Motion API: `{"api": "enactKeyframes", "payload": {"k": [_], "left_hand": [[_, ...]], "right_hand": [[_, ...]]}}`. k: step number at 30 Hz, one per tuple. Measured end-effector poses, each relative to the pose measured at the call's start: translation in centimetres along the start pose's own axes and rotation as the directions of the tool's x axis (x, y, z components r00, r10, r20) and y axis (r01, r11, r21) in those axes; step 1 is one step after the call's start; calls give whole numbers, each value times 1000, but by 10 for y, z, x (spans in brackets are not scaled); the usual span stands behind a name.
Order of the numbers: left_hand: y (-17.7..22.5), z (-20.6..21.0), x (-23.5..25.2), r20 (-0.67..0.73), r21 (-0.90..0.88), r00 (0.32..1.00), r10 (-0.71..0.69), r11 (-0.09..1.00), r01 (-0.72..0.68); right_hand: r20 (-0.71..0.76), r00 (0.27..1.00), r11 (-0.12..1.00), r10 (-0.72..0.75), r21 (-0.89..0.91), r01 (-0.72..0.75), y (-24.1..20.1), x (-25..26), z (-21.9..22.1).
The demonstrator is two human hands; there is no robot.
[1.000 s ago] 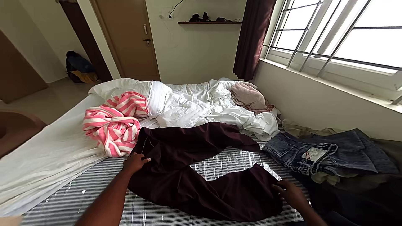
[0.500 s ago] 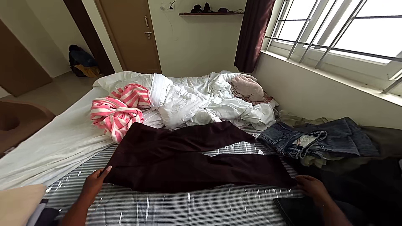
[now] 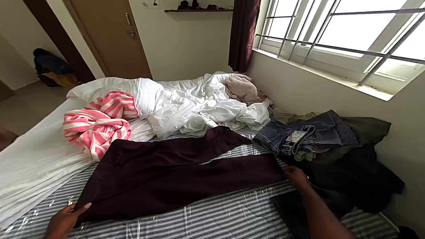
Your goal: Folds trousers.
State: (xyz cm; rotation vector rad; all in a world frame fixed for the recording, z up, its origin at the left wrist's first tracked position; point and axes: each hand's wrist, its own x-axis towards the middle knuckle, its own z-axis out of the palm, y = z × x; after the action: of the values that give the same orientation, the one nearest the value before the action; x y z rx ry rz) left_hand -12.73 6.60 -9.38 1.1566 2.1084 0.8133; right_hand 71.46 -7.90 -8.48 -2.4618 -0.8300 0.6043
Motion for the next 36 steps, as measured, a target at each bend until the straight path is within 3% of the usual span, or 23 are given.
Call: {"api": "enactKeyframes", "payload": {"k": [3,10,13,16,18,20,23,26,29,31,33,36], "left_hand": [[-2,0,2,45,29,998,-37,999,36],[24,20,12,24,209,995,93,973,-96],[37,39,12,-59,318,981,186,935,-158],[53,56,0,-105,470,861,498,788,-398],[67,67,-5,48,500,742,669,627,-598],[79,81,-8,238,453,658,715,517,-726],[88,108,-13,391,369,618,682,499,-784],[91,121,-16,332,356,664,670,563,-746],[95,108,-11,19,315,758,651,716,-623],[95,89,-5,-205,286,836,508,848,-446],[87,68,3,-365,201,891,268,958,-205],[58,40,15,-399,-16,917,-5,1000,-1]], "right_hand": [[56,998,999,-21,25,20,-3,3,3],[40,999,993,2,121,-7,-7,13,16],[49,991,980,-125,161,116,-1,23,21],[61,957,947,-283,172,270,4,30,22],[19,952,936,-306,186,298,4,32,21],[4,952,914,-307,278,294,2,31,18],[76,950,871,-303,427,243,1,28,9],[103,939,832,-327,504,234,5,25,1],[86,927,850,-364,438,293,17,33,-1],[74,921,867,-382,375,329,24,39,0],[64,923,881,-379,332,338,27,41,1],[117,919,900,-376,282,333,25,39,-2]]}}
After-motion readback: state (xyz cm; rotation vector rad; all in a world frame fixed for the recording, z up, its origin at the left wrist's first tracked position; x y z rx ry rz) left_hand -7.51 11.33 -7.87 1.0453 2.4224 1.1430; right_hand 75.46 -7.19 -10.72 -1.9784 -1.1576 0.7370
